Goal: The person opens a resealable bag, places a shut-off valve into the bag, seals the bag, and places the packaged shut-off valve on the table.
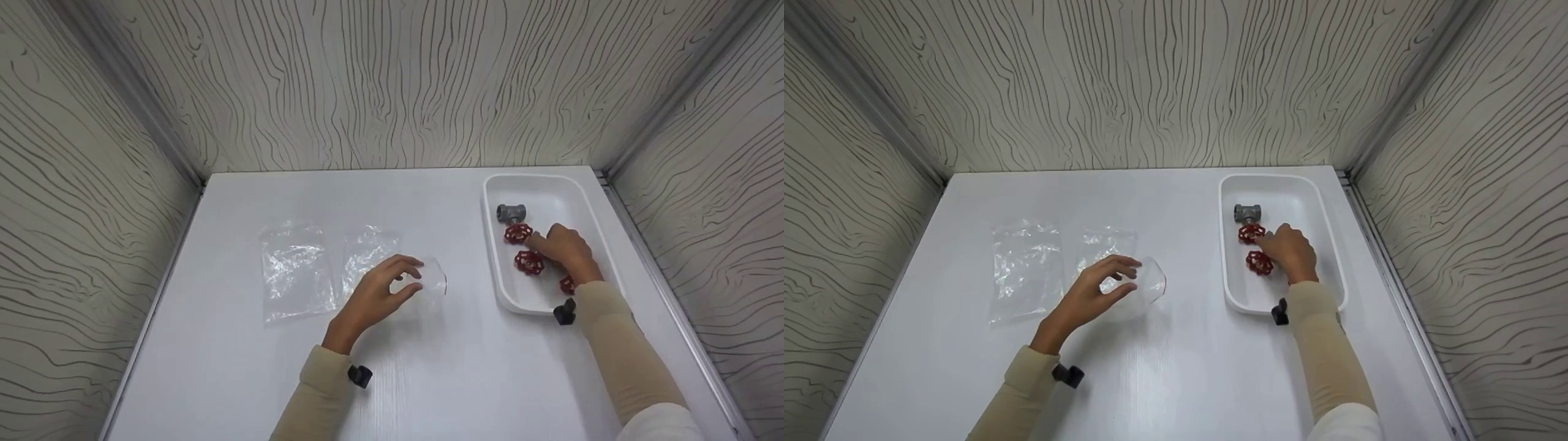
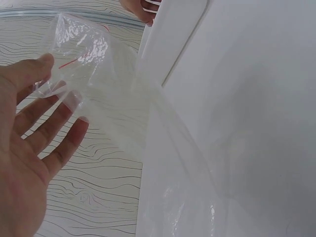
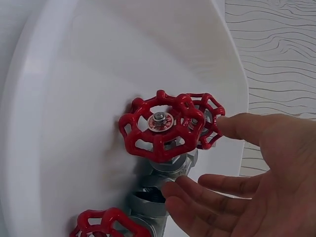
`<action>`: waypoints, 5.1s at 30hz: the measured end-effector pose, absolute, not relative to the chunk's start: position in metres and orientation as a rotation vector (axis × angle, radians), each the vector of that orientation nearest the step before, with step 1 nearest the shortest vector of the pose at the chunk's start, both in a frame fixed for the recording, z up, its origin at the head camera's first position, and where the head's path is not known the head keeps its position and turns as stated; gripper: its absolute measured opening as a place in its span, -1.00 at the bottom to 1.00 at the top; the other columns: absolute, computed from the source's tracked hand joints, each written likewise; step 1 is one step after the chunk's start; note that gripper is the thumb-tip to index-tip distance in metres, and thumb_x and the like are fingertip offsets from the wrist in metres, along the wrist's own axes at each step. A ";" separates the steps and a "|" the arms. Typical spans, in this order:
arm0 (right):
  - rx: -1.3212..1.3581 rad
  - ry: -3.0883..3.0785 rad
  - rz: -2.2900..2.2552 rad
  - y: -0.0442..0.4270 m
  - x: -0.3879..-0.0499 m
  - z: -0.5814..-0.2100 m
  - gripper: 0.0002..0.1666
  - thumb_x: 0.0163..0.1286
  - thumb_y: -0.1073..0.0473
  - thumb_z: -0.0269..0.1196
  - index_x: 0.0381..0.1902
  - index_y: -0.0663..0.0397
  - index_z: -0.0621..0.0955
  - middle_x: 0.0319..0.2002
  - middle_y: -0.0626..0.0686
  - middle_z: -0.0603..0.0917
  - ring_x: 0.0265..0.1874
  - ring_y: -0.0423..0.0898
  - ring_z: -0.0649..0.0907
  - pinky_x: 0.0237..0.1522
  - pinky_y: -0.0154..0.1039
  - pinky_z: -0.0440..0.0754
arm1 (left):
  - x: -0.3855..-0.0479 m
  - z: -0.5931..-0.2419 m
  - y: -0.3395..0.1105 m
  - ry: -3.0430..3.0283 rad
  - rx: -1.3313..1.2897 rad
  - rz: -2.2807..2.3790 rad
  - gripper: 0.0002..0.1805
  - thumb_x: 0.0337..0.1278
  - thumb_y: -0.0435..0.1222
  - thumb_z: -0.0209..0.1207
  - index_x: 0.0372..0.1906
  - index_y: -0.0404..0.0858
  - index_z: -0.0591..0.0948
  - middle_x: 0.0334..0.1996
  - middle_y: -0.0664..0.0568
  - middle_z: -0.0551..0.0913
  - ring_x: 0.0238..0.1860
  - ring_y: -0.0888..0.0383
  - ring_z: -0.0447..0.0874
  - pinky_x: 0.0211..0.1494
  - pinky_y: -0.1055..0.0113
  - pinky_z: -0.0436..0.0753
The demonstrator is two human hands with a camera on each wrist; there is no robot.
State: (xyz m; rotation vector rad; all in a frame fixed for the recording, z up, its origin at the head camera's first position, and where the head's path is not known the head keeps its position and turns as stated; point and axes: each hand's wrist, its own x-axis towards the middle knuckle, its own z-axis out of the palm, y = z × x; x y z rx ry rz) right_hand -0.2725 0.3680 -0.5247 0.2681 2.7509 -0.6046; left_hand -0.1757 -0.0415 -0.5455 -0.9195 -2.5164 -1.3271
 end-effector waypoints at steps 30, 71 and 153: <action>0.411 2.521 -0.601 0.358 -0.281 -0.539 0.46 0.34 -0.62 0.21 0.61 0.53 0.05 0.41 0.50 0.43 0.26 0.32 0.51 0.41 0.43 0.24 | -0.176 -0.545 -0.042 -2.531 -0.928 -1.319 -0.83 0.44 -0.22 0.36 -0.01 -0.18 0.69 0.21 0.05 0.72 0.21 0.13 0.73 0.17 0.33 0.77; 0.351 2.544 -0.558 0.367 -0.287 -0.549 0.12 0.32 -0.10 0.30 0.54 0.52 0.11 0.02 0.41 0.60 -0.11 0.17 0.62 0.02 0.05 0.50 | -0.177 -0.546 -0.043 -2.519 -0.937 -1.300 -0.85 0.44 -0.21 0.36 -0.02 -0.13 0.67 0.20 0.06 0.72 0.24 0.15 0.72 0.15 0.36 0.76; -0.157 2.877 -0.732 0.299 -0.217 -0.454 -0.52 0.29 0.18 0.23 0.16 0.17 0.50 -0.48 0.05 0.74 -0.57 -0.06 0.60 -0.57 -0.22 0.42 | -0.178 -0.544 -0.046 -2.555 -0.920 -1.313 -0.88 0.44 -0.29 0.35 -0.03 -0.16 0.68 0.16 0.07 0.73 0.15 0.14 0.75 0.15 0.22 0.79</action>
